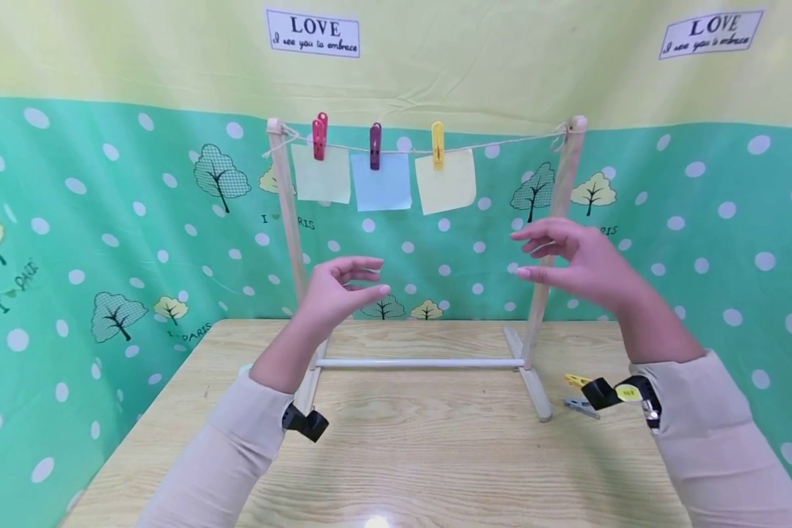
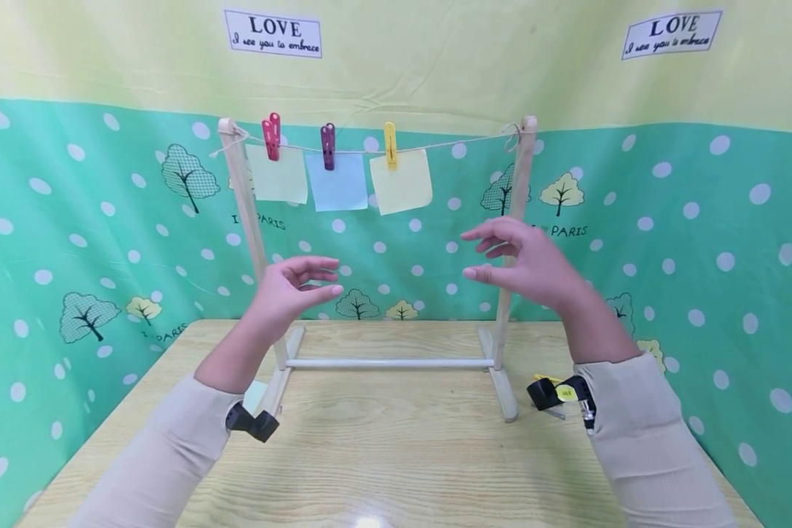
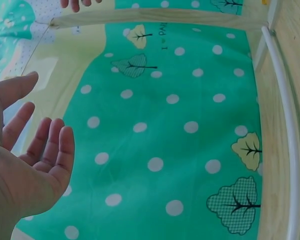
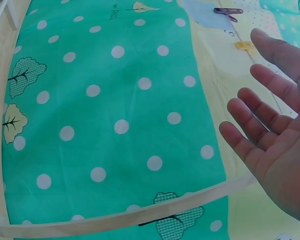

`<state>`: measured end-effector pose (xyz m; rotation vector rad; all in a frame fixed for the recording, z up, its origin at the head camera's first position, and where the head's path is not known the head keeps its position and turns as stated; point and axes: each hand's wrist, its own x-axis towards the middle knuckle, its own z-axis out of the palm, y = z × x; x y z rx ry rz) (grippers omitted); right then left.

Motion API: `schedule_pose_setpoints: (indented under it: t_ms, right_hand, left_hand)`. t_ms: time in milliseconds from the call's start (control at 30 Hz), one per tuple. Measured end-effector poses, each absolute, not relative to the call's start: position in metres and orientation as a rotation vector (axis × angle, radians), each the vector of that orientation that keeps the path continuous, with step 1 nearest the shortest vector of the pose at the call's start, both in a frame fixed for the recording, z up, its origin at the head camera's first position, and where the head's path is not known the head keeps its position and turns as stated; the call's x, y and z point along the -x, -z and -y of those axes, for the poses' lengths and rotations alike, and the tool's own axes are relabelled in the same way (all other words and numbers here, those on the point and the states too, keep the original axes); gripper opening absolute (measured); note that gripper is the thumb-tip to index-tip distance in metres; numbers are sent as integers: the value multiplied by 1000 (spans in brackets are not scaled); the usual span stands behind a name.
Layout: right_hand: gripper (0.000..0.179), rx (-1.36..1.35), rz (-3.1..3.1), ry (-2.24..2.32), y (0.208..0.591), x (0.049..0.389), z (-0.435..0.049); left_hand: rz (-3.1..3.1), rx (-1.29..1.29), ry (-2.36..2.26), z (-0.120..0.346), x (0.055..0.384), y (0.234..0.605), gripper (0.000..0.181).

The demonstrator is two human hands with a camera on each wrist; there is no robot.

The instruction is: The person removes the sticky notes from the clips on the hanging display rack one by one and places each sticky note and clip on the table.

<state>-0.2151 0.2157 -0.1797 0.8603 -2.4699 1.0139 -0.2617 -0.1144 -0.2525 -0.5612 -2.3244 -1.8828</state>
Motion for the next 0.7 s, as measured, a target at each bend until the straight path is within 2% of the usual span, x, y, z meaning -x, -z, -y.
schedule_pose_setpoints:
  t_ms: [267,467,700]
  right_hand:
    - [42,-887,2457,-982,167,233,-215]
    - [42,-880,2456,-1051,146,228,-202]
    - [45,-863,2459,-1015,136,248,-206]
  left_hand:
    - [2302,552,1883,100,267,243,47]
    - [2273,566,1911,87,276,242,45]
    - [2295,570,1894,73,277,233,39]
